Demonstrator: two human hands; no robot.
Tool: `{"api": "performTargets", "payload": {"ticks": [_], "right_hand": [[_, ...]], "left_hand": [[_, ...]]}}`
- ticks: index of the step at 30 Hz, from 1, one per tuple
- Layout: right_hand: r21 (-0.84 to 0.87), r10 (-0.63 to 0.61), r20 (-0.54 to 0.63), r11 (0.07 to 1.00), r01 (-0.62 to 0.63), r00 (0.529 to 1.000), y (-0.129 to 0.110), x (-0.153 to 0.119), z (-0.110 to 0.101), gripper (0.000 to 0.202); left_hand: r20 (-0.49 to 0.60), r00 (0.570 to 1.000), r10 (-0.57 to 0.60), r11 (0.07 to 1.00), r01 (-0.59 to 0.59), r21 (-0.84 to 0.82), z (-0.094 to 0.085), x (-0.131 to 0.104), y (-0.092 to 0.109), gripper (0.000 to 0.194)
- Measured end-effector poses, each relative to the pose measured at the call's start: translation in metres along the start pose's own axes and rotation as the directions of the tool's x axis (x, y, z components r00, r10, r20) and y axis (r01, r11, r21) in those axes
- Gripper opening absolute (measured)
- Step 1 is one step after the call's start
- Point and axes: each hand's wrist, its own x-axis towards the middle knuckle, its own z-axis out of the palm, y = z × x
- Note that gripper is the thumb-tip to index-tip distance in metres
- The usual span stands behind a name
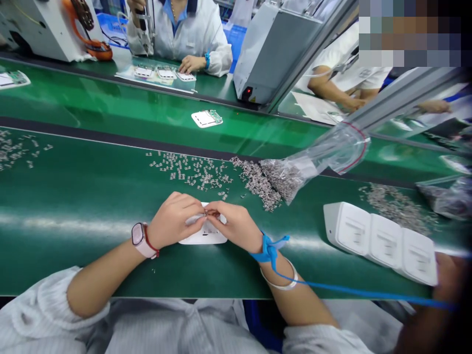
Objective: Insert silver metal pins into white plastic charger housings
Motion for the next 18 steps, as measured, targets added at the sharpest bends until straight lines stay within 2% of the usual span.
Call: {"api": "performTargets", "payload": {"ticks": [4, 7, 11, 15, 16, 18], "right_hand": [[0.191, 0.079, -0.050, 0.979, -0.068, 0.996, 0.002, -0.001, -0.006, 0.009], [0.246, 0.061, -0.090, 0.969, -0.037, 0.994, 0.005, -0.002, -0.007, 0.008], [0.225, -0.002, -0.107, 0.974, 0.026, 0.994, 0.009, -0.004, -0.006, 0.007], [0.152, -0.041, -0.073, 0.987, 0.052, 0.996, 0.017, -0.005, -0.006, 0.008], [0.117, -0.057, -0.049, 0.991, 0.062, 0.997, 0.020, -0.005, -0.006, 0.009], [0.043, -0.093, 0.010, 0.995, 0.093, 0.996, 0.027, -0.005, -0.004, 0.010]], "left_hand": [[-0.001, 1.000, -0.004, 0.999, 0.004, -0.043, -0.002, 0.000, 0.002, 0.015], [-0.036, 0.999, -0.006, 0.999, 0.005, -0.049, -0.002, 0.000, 0.003, 0.013], [-0.060, 0.998, -0.015, 0.999, 0.013, -0.029, -0.001, -0.001, 0.004, 0.013], [-0.070, 0.997, -0.022, 0.996, 0.028, 0.086, -0.003, -0.001, 0.007, 0.017], [-0.066, 0.998, -0.003, 0.993, 0.011, 0.115, -0.002, -0.001, 0.008, 0.019], [-0.009, 0.995, 0.103, 0.985, -0.101, 0.137, 0.000, -0.003, 0.012, 0.020]]}}
